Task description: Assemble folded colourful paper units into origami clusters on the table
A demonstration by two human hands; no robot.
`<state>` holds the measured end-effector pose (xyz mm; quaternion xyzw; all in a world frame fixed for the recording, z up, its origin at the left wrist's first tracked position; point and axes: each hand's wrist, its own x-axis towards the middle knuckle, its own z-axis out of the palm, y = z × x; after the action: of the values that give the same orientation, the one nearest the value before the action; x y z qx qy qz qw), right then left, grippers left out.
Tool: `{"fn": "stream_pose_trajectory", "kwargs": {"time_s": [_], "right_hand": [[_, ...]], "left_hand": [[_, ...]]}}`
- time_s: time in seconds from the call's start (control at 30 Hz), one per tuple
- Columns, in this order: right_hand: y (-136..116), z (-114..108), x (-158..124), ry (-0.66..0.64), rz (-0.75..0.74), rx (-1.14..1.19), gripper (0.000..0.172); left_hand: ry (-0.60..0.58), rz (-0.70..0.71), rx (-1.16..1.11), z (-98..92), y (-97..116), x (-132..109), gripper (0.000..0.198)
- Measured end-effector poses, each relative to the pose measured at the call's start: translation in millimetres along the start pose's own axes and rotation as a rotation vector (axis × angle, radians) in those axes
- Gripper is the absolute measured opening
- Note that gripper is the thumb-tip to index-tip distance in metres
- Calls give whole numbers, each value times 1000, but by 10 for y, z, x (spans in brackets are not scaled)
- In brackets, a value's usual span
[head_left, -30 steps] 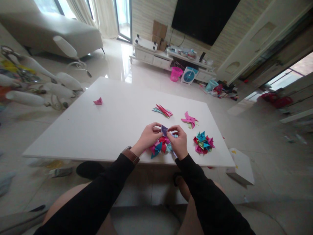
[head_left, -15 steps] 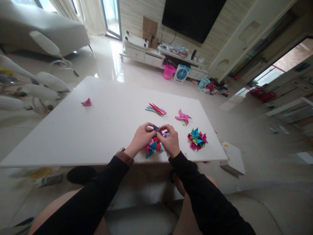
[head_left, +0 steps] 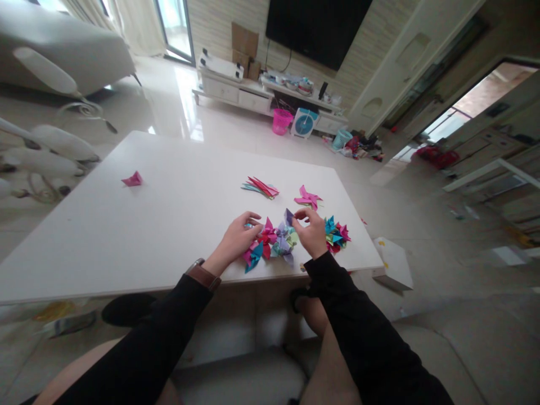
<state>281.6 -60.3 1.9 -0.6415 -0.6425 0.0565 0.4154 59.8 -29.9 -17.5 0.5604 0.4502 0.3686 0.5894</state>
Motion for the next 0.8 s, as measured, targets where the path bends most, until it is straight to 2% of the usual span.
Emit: {"fn": "stream_pose_trajectory", "kwargs": {"time_s": [0.23, 0.37, 0.47, 0.57, 0.8], "right_hand": [[1184, -739, 193, 197, 346, -182, 8], [1583, -927, 114, 197, 489, -294, 8], [1683, -921, 43, 183, 523, -317, 8], [1680, -885, 14, 172, 547, -339, 7], [1442, -804, 150, 180, 471, -283, 7]], "left_hand": [[15, 9, 102, 1, -28, 22, 32], [13, 5, 139, 3, -53, 36, 31], [6, 3, 132, 3, -66, 47, 31], [1, 6, 141, -3, -71, 54, 31], [4, 3, 172, -16, -54, 52, 30]]}}
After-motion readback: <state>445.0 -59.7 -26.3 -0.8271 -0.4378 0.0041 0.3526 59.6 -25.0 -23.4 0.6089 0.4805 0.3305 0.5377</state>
